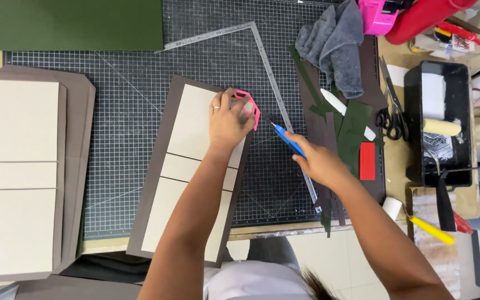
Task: Trimming the excess material from the edges of cardboard covers using a utility knife and a ruler on a cutting mat.
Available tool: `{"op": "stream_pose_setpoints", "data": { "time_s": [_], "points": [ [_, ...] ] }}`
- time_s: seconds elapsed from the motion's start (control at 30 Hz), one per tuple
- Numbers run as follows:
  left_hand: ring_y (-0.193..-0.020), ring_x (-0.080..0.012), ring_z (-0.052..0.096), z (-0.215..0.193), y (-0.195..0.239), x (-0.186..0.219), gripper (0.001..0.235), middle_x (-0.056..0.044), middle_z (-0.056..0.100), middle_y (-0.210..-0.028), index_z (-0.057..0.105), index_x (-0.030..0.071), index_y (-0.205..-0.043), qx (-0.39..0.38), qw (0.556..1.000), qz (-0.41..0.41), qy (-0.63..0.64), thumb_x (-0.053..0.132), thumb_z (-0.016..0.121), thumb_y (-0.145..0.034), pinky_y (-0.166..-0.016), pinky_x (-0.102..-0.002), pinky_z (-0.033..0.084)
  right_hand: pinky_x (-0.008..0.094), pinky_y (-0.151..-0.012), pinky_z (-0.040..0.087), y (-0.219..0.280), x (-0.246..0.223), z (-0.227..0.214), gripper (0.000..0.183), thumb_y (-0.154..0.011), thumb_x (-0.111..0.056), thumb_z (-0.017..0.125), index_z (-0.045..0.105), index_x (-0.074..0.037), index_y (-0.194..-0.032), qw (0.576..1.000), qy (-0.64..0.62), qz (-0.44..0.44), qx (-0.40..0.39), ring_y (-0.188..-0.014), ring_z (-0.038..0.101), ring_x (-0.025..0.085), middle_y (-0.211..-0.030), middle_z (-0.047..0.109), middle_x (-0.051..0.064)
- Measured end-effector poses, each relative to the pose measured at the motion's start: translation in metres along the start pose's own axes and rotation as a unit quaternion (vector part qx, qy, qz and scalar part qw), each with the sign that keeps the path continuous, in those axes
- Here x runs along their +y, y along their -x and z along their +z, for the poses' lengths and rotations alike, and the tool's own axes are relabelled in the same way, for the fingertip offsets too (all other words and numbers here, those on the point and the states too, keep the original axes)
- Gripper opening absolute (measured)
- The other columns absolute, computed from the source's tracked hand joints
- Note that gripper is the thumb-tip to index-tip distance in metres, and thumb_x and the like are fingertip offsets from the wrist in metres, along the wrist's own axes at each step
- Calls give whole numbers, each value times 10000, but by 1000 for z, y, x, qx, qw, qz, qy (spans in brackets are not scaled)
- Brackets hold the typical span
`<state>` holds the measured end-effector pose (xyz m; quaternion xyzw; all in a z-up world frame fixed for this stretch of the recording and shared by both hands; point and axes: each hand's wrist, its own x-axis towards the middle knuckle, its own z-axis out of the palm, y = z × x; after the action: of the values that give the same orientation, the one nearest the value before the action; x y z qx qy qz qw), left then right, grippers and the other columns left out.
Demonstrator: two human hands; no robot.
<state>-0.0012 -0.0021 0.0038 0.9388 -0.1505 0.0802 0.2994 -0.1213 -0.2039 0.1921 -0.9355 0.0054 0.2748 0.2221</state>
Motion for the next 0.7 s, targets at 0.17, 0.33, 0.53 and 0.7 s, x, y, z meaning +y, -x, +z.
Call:
{"op": "stream_pose_setpoints", "data": {
  "time_s": [0.17,0.33,0.53,0.7],
  "points": [
    [-1379,-310,374,5,0,-3,530,10,445,-1413,700,308,-1312,4,1000,7,-3,492,742,-817,-1160,-492,340,578,-780,608,-5,10,7,559,-1044,-217,527,358,-290,-1572,998,-17,-4,54,-1061,683,522,-1311,646,305],
    [-1391,-306,360,3,-1,-6,520,15,431,-1429,688,318,-1335,-1,1000,12,-1,498,739,-850,-1164,-484,332,563,-786,607,16,30,23,562,-1028,-323,541,366,-393,-1558,993,34,62,99,-967,720,497,-1127,737,254],
    [-1396,-361,404,-26,18,-14,494,-35,440,-1477,661,318,-1391,15,998,35,49,490,721,-932,-1186,-502,349,545,-762,574,-44,45,67,428,-984,-482,684,631,-227,-1323,944,-35,112,308,-914,717,471,-916,735,240],
    [-1398,-404,398,-112,76,-51,545,-131,477,-1456,669,201,-1356,151,979,-139,-13,255,856,-847,-1170,-569,316,501,-757,596,-126,-14,85,322,-891,-274,825,647,-72,-1069,927,-134,27,348,-951,711,408,-950,699,156]
  ]
}}
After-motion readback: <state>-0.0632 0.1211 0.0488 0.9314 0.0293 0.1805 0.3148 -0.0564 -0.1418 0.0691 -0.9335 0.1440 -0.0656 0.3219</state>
